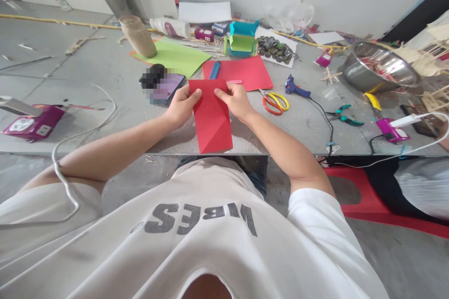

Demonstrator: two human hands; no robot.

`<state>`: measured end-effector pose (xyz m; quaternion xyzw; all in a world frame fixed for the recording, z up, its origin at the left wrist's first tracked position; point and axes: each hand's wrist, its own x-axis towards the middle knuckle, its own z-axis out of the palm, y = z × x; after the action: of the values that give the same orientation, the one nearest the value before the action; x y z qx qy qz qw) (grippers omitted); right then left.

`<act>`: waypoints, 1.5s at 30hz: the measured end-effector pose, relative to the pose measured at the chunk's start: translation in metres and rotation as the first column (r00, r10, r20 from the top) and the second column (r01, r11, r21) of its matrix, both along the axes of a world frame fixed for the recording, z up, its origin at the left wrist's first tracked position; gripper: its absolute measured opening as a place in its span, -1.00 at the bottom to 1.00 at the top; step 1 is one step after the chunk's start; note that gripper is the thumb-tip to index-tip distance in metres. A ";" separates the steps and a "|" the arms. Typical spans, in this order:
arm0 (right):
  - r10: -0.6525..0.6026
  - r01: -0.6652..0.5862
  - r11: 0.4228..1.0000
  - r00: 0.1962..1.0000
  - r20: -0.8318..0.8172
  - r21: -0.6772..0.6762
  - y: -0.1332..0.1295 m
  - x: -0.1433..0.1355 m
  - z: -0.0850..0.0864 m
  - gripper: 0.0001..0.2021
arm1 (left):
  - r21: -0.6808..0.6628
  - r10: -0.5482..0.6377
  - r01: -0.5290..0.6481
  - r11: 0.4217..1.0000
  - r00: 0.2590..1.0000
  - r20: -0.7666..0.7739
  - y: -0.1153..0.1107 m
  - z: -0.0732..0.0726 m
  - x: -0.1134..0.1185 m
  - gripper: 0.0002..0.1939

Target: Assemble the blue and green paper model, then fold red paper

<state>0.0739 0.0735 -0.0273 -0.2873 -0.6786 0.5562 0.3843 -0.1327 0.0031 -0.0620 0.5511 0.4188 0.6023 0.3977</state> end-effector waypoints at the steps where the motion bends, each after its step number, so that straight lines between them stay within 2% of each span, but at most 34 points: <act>1: 0.018 -0.018 1.000 1.000 -0.004 -0.001 -0.002 -0.001 0.001 -0.37 | 0.007 0.017 -0.017 1.000 1.000 -0.001 0.001 0.001 -0.002 -0.31; 4: 0.036 -0.036 0.999 0.999 -0.008 -0.004 -0.008 -0.002 0.004 -0.38 | 0.014 0.047 -0.047 0.999 0.999 -0.005 0.002 0.002 -0.005 -0.32; 11: -0.077 0.065 0.989 0.993 0.087 0.130 -0.003 0.000 0.001 -0.30 | 0.031 0.062 -0.062 0.998 0.998 -0.015 0.002 0.000 -0.003 -0.38; 17: -0.048 0.036 0.993 0.994 0.102 0.114 -0.004 -0.001 0.001 -0.35 | 0.031 0.134 -0.133 0.991 0.990 -0.045 0.004 -0.005 -0.005 -0.43; 24: -0.048 0.041 0.995 0.996 0.079 0.088 -0.005 0.000 0.001 -0.40 | 0.042 0.150 -0.147 0.988 0.986 -0.073 0.004 -0.006 -0.008 -0.55; 29: -0.068 0.059 0.993 0.994 0.088 0.101 0.000 0.002 -0.003 -0.45 | 0.036 0.149 -0.148 0.988 0.989 -0.020 0.003 -0.004 -0.007 -0.68; 34: -0.074 0.064 0.991 0.994 0.075 0.121 0.003 0.003 -0.004 -0.44 | 0.053 0.192 -0.193 0.980 0.981 0.023 0.005 -0.004 -0.006 -0.64; 39: -0.081 0.080 0.990 0.997 0.001 0.120 0.002 0.001 -0.004 -0.32 | 0.087 0.209 -0.212 0.973 0.977 0.050 0.008 -0.008 -0.007 -0.52; 45: -0.071 0.073 0.993 0.997 -0.021 0.095 0.002 -0.001 -0.004 -0.25 | 0.127 0.213 -0.218 0.968 0.976 0.052 0.011 -0.012 -0.008 -0.55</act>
<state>0.0733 0.0760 -0.0315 -0.2880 -0.6900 0.5115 0.4236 -0.1406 0.0142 -0.0742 0.5161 0.4279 0.6785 0.3004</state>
